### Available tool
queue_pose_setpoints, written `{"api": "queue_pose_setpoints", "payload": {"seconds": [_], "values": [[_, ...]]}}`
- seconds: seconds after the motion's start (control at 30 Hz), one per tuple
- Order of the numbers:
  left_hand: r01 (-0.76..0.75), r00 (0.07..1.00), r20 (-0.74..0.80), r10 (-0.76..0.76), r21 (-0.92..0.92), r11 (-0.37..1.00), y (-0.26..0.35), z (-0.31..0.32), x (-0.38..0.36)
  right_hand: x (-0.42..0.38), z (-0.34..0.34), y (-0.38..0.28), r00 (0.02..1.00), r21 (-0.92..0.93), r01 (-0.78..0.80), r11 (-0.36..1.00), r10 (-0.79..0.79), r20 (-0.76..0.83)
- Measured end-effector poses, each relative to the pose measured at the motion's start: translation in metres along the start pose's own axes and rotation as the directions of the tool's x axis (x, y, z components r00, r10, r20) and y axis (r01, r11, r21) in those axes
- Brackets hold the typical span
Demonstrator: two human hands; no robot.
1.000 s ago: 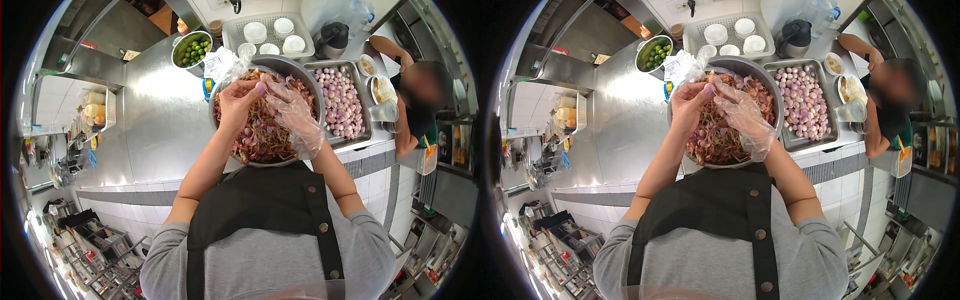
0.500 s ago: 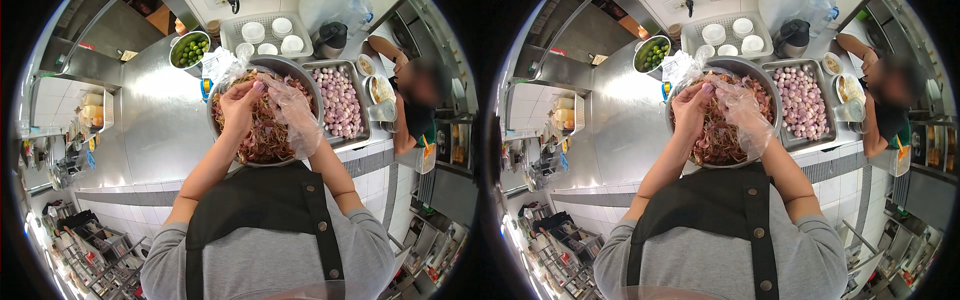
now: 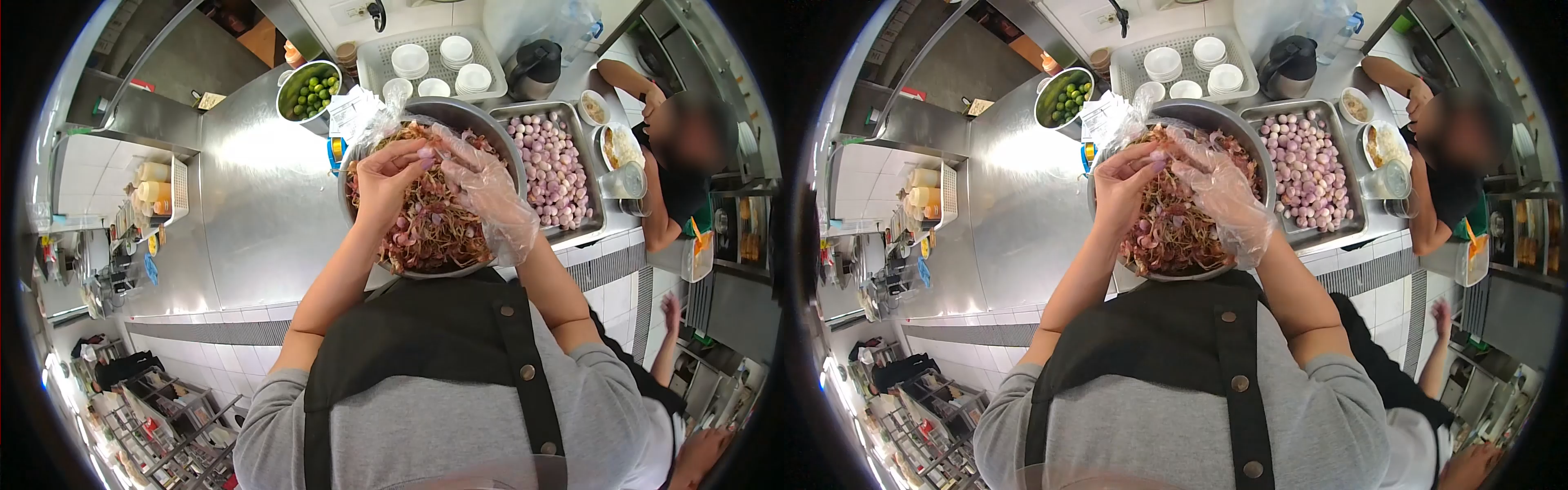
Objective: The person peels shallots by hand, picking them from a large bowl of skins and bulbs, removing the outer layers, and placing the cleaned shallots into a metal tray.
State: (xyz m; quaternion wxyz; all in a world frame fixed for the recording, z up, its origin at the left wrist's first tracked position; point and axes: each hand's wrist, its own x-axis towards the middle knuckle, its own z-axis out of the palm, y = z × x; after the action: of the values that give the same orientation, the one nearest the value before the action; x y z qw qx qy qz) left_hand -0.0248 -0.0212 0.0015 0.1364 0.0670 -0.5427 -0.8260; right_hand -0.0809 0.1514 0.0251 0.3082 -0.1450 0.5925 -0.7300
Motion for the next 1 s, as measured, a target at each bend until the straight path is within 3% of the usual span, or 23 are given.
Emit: {"api": "queue_pose_setpoints", "payload": {"seconds": [0.27, 0.37, 0.43, 0.5, 0.57, 0.63, 0.7, 0.77, 0.83, 0.97, 1.0], "values": [[-0.069, 0.997, 0.044, 0.062, 0.186, 0.980, 0.000, 0.000, -0.003, -0.009, 0.007, -0.001, 0.997, 0.024, -0.079, 0.997, 0.078, 0.022], [-0.027, 1.000, 0.001, 0.028, 0.262, 0.965, 0.000, 0.001, -0.007, -0.006, 0.006, 0.007, 0.999, -0.082, 0.050, 0.995, -0.051, -0.015], [-0.048, 0.999, 0.020, 0.045, 0.250, 0.967, -0.002, 0.002, -0.007, -0.003, 0.001, 0.013, 0.966, -0.352, 0.252, 0.902, -0.254, 0.040], [-0.065, 0.998, 0.033, 0.059, 0.238, 0.969, -0.001, 0.004, -0.009, -0.001, 0.000, 0.014, 0.981, -0.281, 0.191, 0.941, -0.196, 0.011], [0.012, 1.000, 0.018, -0.016, 0.212, 0.977, 0.005, 0.006, -0.008, -0.001, 0.000, 0.007, 0.991, -0.207, 0.132, 0.969, -0.137, -0.009], [0.014, 1.000, 0.008, -0.016, 0.206, 0.979, 0.000, 0.002, -0.006, -0.009, 0.003, -0.020, 0.964, -0.041, -0.255, 0.966, 0.251, -0.087], [0.010, 1.000, 0.000, -0.011, 0.200, 0.980, -0.001, 0.001, -0.004, -0.010, 0.001, -0.023, 0.966, -0.001, -0.247, 0.969, 0.246, -0.076], [0.006, 1.000, 0.024, -0.007, 0.040, 0.999, -0.001, 0.004, -0.003, -0.010, -0.002, -0.018, 0.968, 0.044, -0.239, 0.970, 0.242, -0.070], [0.008, 1.000, 0.024, -0.010, 0.045, 0.999, -0.003, 0.004, -0.004, -0.006, -0.005, -0.005, 0.996, -0.258, 0.080, 0.963, -0.084, -0.005], [-0.037, 0.998, 0.046, 0.035, 0.036, 0.999, -0.003, 0.006, -0.004, -0.009, -0.001, 0.000, 0.993, -0.168, 0.093, 0.981, -0.103, -0.050], [-0.037, 0.998, 0.047, 0.035, 0.036, 0.999, -0.004, 0.005, -0.004, -0.010, -0.002, -0.003, 0.993, -0.128, -0.081, 0.988, 0.069, -0.095]]}}
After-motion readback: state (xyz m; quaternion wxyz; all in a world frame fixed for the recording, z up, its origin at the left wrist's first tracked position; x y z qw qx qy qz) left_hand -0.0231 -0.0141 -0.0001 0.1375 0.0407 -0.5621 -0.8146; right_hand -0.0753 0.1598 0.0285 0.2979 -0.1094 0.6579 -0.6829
